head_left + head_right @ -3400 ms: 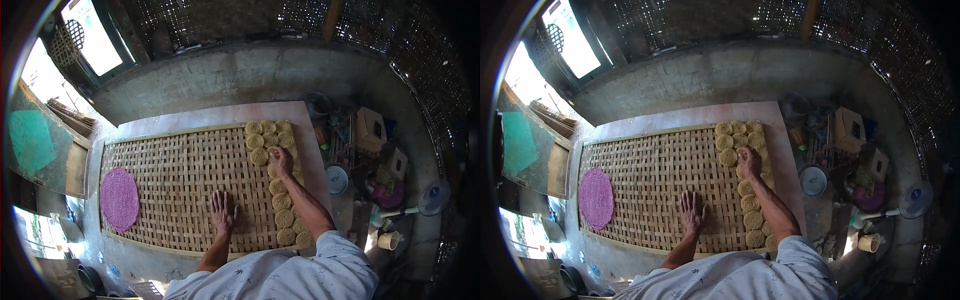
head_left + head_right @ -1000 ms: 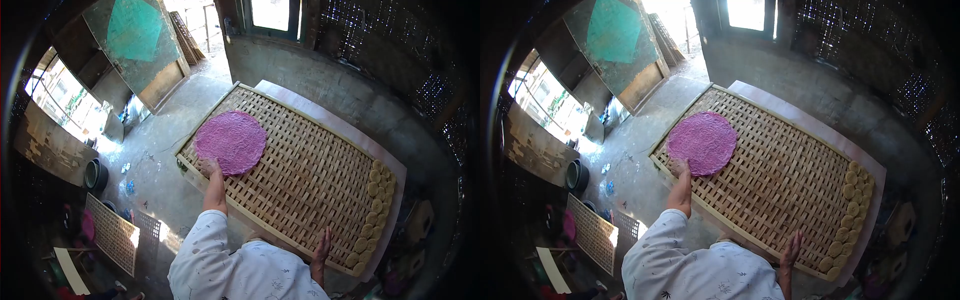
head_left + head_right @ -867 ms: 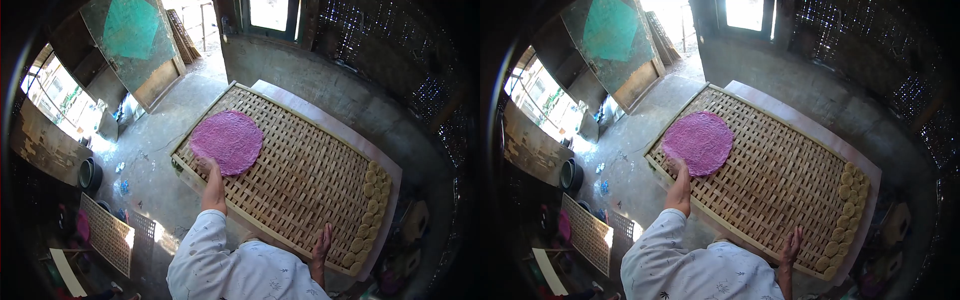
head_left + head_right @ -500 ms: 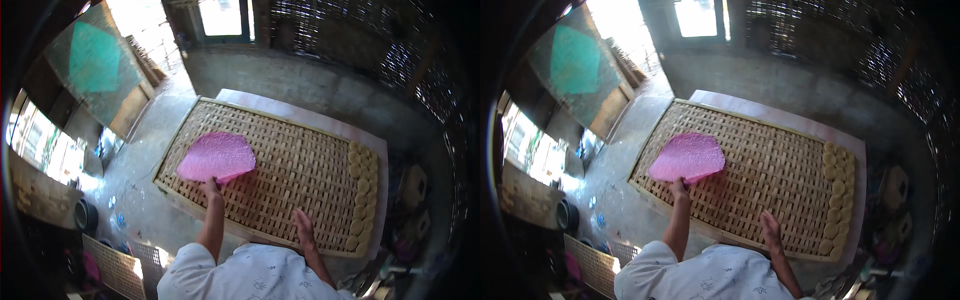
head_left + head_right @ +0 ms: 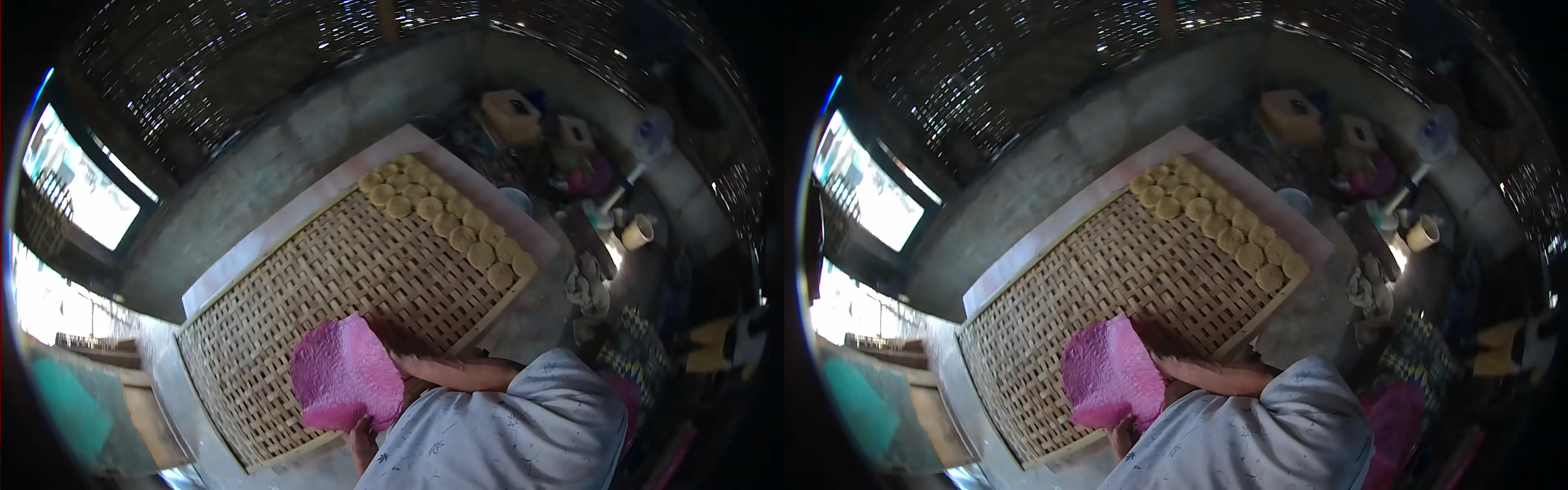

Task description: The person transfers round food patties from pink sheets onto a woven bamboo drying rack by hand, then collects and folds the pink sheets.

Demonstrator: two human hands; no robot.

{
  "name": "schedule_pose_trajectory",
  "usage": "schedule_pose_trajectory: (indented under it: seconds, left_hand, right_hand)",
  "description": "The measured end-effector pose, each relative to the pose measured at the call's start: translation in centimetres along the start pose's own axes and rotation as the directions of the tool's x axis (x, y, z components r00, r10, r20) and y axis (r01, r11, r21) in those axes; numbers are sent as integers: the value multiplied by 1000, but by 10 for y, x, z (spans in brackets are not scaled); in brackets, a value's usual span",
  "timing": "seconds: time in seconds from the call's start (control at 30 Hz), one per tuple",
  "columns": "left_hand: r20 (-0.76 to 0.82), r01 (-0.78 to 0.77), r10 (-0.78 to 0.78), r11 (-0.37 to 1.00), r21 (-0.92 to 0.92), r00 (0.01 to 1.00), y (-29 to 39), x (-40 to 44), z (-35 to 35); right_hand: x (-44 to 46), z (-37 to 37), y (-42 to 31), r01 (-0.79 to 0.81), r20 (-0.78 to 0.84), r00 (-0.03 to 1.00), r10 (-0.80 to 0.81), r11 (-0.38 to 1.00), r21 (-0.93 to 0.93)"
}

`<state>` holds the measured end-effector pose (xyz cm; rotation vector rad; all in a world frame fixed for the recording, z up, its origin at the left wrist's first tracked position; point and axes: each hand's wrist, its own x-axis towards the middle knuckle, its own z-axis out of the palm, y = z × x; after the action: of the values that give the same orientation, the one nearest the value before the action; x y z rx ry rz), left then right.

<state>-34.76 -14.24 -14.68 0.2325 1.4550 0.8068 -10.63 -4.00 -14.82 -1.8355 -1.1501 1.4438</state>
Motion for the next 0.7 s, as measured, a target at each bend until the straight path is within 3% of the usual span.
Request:
schedule_pose_trajectory:
  seconds: [0.13, 0.2, 0.27, 0.4, 0.53, 0.63, 0.7]
  left_hand:
    - [10, -45, 44, 978, 202, 999, 21, -22, 11]
    - [102, -5, -21, 971, 241, 995, 27, -25, 9]
    - [129, -74, 38, 956, 285, 991, 28, -38, 18]
    - [88, -49, 41, 994, 93, 995, 31, -16, -4]
    - [6, -89, 93, 971, -221, 996, 45, 24, -33]
    - [1, -156, 156, 987, 30, 988, 39, 95, -64]
    - [48, -184, 178, 961, 208, 983, 49, 73, -37]
  right_hand:
    - [-1, 9, 12, -25, -48, 999, 17, 984, -178]
    - [-5, 7, 17, -31, -62, 998, 18, 977, -213]
    - [-12, 4, 24, -41, -68, 997, 25, 972, -233]
    - [-25, 7, 37, -52, -97, 995, 30, 972, -229]
    - [-33, 8, 60, -23, -186, 982, 17, 999, -29]
    - [-91, -43, 44, 25, -212, 977, -28, 1000, -18]
    - [-100, -46, 73, 42, -284, 957, -55, 998, -50]
